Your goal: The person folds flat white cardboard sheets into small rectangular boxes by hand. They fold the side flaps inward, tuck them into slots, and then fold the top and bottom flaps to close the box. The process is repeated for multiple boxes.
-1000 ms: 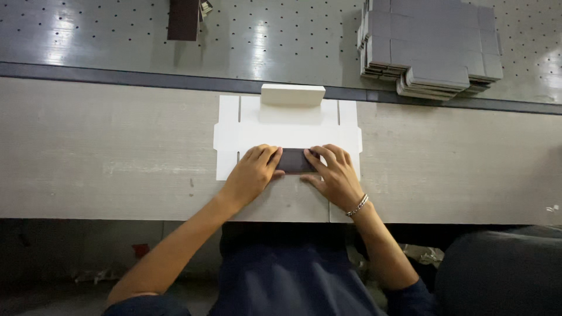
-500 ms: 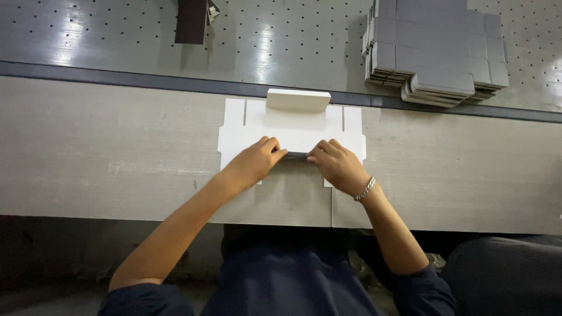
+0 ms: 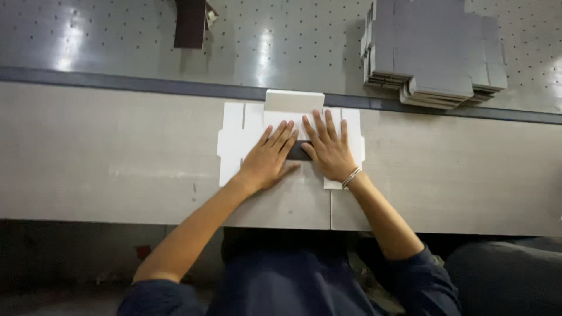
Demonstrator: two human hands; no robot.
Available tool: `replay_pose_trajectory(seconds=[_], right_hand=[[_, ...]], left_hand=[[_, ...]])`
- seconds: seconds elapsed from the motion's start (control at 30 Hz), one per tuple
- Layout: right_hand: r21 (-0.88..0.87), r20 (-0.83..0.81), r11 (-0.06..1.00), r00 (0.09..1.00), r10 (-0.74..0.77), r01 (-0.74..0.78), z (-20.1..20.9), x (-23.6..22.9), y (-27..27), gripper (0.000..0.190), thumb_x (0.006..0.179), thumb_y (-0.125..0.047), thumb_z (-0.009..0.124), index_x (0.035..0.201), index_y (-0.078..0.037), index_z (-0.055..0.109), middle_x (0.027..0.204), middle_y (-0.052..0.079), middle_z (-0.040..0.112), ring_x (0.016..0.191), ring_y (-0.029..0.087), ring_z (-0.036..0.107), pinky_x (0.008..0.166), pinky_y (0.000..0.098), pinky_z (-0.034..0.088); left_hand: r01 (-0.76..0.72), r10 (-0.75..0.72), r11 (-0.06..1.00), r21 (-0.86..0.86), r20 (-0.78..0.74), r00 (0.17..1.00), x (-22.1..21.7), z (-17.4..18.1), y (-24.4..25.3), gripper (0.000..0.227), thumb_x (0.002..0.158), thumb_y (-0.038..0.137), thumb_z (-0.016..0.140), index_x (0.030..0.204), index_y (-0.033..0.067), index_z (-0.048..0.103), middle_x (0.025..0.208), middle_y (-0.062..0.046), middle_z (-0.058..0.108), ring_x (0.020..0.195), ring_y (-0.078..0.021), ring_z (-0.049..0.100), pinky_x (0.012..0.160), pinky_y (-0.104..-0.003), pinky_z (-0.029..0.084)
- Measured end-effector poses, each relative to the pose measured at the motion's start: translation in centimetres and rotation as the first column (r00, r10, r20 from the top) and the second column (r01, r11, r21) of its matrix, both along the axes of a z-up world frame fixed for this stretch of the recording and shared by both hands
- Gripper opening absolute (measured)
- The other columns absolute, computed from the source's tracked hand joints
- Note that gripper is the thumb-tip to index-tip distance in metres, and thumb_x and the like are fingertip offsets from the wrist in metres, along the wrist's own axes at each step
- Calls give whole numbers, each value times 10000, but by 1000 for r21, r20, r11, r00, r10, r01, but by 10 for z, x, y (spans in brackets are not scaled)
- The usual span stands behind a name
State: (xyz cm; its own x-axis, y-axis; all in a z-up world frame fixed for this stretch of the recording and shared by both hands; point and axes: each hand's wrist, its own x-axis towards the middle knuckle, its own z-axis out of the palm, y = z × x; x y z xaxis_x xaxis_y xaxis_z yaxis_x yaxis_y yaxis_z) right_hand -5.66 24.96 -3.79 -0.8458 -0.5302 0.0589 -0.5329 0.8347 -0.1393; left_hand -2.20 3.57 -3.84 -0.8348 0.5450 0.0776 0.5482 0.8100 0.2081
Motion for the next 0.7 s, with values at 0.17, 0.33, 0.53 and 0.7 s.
replay_pose_trajectory(seconds=[0.17,0.33,0.53,0.7], right_hand=[[-501,96,863,995,-18,64,16,-27,16,836,974,-370,676,1616,-86,223,1640,244,243,1516,450,190,1197,631,122],[-645,293,723,954,-63,246,17,-41,36,545,762,-218,906,1259,-195,683,1010,68,726,862,253,722,752,317,600],[-880,201,383,951,-237,281,54,4,36,392,882,-19,802,1206,-77,590,1125,63,540,1005,215,617,859,360,578],[-769,638,-24,766,-77,639,43,39,20,492,987,22,517,1340,-126,208,1152,116,420,570,306,663,509,390,674]], left_hand=[[52,-51,999,14,-80,995,6,14,16,463,1020,362,515,1409,111,532,1535,-161,456,1453,-333,397,1154,-479,341],[270,-264,962,42,-108,958,37,60,25,317,976,155,576,1289,111,590,1230,-117,665,1112,-316,665,912,-440,566],[344,-324,931,121,-160,933,44,89,-7,757,819,716,612,1362,193,542,902,-84,681,835,-307,676,737,-445,542],[76,-89,974,-213,-48,995,24,23,-43,341,882,391,690,1144,174,671,1069,-17,657,1050,-251,618,962,-413,521]])
